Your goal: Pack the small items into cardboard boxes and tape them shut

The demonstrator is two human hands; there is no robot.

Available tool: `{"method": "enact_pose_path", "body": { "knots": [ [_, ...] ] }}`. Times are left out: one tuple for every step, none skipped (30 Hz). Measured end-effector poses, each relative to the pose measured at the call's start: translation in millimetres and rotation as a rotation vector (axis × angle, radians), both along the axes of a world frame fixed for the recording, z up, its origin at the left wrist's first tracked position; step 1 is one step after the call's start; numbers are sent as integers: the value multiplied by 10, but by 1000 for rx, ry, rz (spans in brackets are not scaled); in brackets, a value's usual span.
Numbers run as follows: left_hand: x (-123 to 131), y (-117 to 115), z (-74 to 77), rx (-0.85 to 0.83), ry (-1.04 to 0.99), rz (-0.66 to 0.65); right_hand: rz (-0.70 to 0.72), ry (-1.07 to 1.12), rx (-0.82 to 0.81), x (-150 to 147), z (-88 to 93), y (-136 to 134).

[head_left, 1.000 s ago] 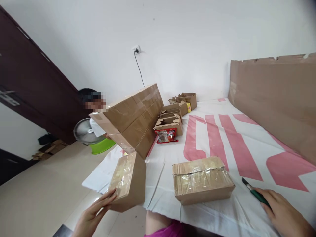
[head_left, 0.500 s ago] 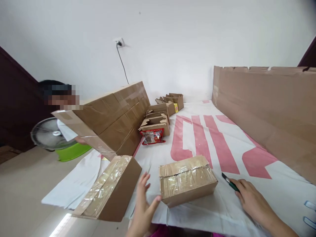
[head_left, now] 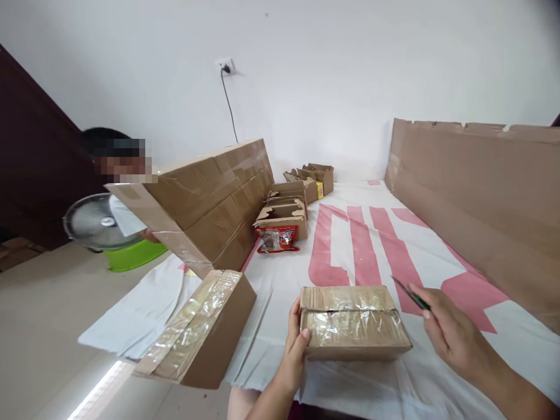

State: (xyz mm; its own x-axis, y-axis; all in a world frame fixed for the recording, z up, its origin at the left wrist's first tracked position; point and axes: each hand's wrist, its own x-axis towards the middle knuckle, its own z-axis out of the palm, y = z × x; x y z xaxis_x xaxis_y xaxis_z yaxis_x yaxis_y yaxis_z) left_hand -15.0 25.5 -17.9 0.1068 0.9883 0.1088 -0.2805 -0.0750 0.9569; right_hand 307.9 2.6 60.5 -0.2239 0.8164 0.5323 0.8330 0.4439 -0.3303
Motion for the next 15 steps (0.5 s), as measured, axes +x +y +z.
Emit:
{"method": "enact_pose_path", "body": {
  "knots": [
    [9,-5,3,0,-15,4,96,-59,-29,-145,160,31],
    [16,-8,9,2,-29,6,197,-137,-54,-301,298,57],
    [20,-10,16,8,-40,4,264,-218,-55,-462,411,80],
    [21,-9,22,19,-48,-2,319,-305,-56,-622,498,102],
    [19,-7,26,34,-50,-5,358,-393,-60,-778,563,123],
    [15,-2,27,53,-44,-4,378,-475,-66,-925,609,145],
    [8,3,23,74,-27,6,391,-552,-81,-1060,640,166],
    [-2,10,15,93,-4,25,394,-618,-103,-1180,661,186],
    [-12,17,3,112,23,48,388,-672,-123,-1280,673,204],
    [-23,24,-9,126,52,67,368,-719,-142,-1359,680,219],
    [-35,30,-22,135,76,80,337,-757,-162,-1413,683,228],
    [-47,35,-32,140,94,84,304,-789,-180,-1442,684,231],
    [-59,38,-39,143,109,82,271,-814,-193,-1444,682,227],
    [-70,40,-42,144,123,79,241,-832,-202,-1419,679,217],
    [-80,40,-40,145,141,79,224,-845,-210,-1370,676,202]
  ]
}}
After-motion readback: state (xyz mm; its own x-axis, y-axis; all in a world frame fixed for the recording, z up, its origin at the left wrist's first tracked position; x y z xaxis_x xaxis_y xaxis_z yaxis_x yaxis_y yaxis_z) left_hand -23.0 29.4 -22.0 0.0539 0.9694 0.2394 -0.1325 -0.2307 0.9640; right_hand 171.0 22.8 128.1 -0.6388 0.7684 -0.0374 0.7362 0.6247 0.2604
